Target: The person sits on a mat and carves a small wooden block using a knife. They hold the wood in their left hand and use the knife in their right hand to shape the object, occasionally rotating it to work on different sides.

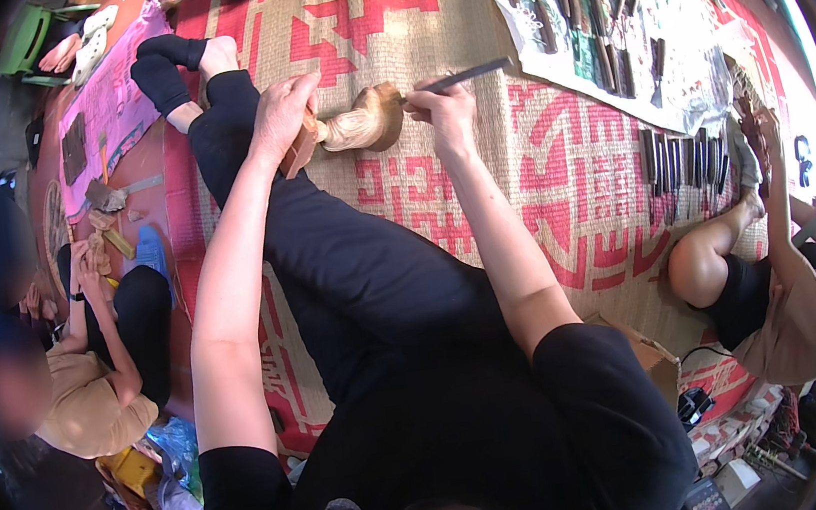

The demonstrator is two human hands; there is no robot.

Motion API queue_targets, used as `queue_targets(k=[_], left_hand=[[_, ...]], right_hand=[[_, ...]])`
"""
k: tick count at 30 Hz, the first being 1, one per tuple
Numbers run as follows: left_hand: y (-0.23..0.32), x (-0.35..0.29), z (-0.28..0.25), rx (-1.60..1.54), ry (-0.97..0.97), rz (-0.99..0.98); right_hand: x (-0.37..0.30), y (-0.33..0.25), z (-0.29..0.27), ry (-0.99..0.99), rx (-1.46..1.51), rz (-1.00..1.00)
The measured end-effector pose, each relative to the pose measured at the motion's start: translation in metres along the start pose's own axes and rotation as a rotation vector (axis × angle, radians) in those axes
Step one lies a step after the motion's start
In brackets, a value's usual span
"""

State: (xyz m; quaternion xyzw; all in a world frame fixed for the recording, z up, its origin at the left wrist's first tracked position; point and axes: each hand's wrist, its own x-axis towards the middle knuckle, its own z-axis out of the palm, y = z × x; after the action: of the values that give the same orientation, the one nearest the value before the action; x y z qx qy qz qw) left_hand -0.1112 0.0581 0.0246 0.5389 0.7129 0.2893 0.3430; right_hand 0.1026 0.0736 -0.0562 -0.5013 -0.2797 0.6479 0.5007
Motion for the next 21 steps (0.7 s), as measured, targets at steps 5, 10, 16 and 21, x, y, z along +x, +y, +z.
queue_targets(k=[5, 10, 16, 21], left_hand=[[-0.001, 0.001, 0.0, 0.0, -0.018, 0.014], [0.003, 0.0, 0.001, 0.037, -0.027, 0.033], [-0.002, 0.001, 0.001, 0.077, -0.024, 0.068], [-0.002, -0.002, 0.0, 0.111, -0.023, 0.095]], right_hand=[[0.007, 0.008, 0.02, -0.051, 0.034, -0.054], [0.02, 0.029, 0.009, -0.009, -0.095, -0.041], [0.013, 0.024, 0.01, 0.007, 0.081, 0.061], [0.013, 0.025, 0.019, -0.023, 0.113, 0.101]])
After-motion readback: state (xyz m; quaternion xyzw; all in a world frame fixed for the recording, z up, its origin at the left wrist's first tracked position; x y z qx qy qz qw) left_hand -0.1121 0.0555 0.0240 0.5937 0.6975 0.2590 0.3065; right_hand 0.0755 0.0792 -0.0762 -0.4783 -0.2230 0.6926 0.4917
